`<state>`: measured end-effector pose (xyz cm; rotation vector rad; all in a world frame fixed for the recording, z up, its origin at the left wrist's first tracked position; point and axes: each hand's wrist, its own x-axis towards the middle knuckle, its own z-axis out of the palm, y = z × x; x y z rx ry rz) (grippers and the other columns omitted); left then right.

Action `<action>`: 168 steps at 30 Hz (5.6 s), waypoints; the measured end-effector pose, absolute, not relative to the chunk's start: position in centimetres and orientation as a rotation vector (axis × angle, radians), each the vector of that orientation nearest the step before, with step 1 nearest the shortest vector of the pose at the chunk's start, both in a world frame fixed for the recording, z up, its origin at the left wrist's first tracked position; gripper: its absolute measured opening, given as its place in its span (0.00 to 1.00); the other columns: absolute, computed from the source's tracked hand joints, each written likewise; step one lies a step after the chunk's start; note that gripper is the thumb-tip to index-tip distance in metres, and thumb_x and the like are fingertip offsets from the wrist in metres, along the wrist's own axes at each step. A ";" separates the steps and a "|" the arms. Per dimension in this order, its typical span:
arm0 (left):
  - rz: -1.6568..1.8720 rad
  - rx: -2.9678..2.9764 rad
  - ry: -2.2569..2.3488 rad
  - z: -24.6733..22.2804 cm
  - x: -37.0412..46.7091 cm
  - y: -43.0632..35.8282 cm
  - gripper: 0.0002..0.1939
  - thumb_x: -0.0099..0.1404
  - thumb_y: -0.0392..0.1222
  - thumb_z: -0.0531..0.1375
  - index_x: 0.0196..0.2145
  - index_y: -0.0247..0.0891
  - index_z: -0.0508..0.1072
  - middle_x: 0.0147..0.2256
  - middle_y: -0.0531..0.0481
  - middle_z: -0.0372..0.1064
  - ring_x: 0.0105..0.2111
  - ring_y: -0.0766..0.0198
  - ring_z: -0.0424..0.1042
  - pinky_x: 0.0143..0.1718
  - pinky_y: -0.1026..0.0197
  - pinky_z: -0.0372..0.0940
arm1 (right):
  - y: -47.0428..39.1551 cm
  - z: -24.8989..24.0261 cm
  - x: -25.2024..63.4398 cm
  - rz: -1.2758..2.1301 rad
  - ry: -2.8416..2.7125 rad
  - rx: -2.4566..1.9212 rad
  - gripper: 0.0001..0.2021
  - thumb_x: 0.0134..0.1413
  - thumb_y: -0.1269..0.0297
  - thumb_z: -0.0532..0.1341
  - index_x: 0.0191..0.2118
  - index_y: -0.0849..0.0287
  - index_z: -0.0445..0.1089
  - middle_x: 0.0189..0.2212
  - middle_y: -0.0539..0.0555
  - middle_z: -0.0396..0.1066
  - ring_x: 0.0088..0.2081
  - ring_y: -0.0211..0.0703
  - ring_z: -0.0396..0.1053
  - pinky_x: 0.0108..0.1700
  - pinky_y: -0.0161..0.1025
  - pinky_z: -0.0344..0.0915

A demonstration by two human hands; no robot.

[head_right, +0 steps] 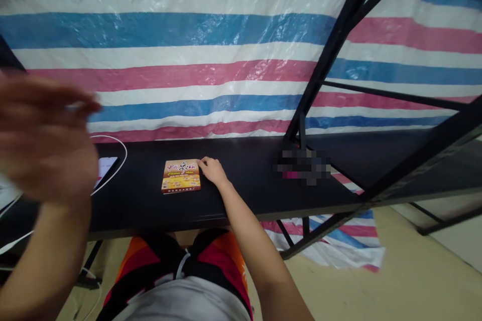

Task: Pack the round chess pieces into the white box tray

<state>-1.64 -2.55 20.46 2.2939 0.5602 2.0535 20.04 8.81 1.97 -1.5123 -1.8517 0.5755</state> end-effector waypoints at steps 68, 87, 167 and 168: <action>1.294 1.840 1.128 3.6 -3.7 13.7 0.24 0.56 0.48 0.60 0.49 0.35 0.70 0.47 0.42 0.71 0.46 0.54 0.70 0.50 0.54 0.61 | 12.7 2.3 18.6 0.438 -1.793 -1.326 0.30 0.56 0.54 0.54 0.63 0.56 0.51 0.51 0.59 0.64 0.54 0.47 0.61 0.57 0.43 0.53; 1.009 2.179 1.504 2.0 -5.8 12.7 0.15 0.61 0.49 0.52 0.30 0.39 0.76 0.31 0.46 0.70 0.33 0.57 0.68 0.38 0.59 0.59 | 11.9 0.8 18.9 0.531 -1.969 -1.389 0.17 0.62 0.59 0.48 0.51 0.53 0.68 0.51 0.52 0.68 0.54 0.44 0.63 0.56 0.41 0.56; 0.807 2.319 1.518 2.4 -5.8 12.3 0.15 0.62 0.46 0.51 0.33 0.37 0.75 0.34 0.46 0.70 0.34 0.59 0.69 0.39 0.60 0.61 | 12.1 0.2 21.5 0.579 -1.853 -1.380 0.13 0.50 0.74 0.52 0.37 0.56 0.70 0.32 0.51 0.72 0.35 0.39 0.68 0.43 0.37 0.60; 0.799 2.319 1.522 2.4 -5.8 12.3 0.15 0.62 0.46 0.51 0.33 0.37 0.75 0.34 0.46 0.70 0.34 0.59 0.69 0.39 0.60 0.61 | 12.0 0.4 21.4 0.558 -1.843 -1.364 0.13 0.49 0.75 0.52 0.37 0.56 0.71 0.32 0.51 0.71 0.35 0.38 0.68 0.43 0.37 0.60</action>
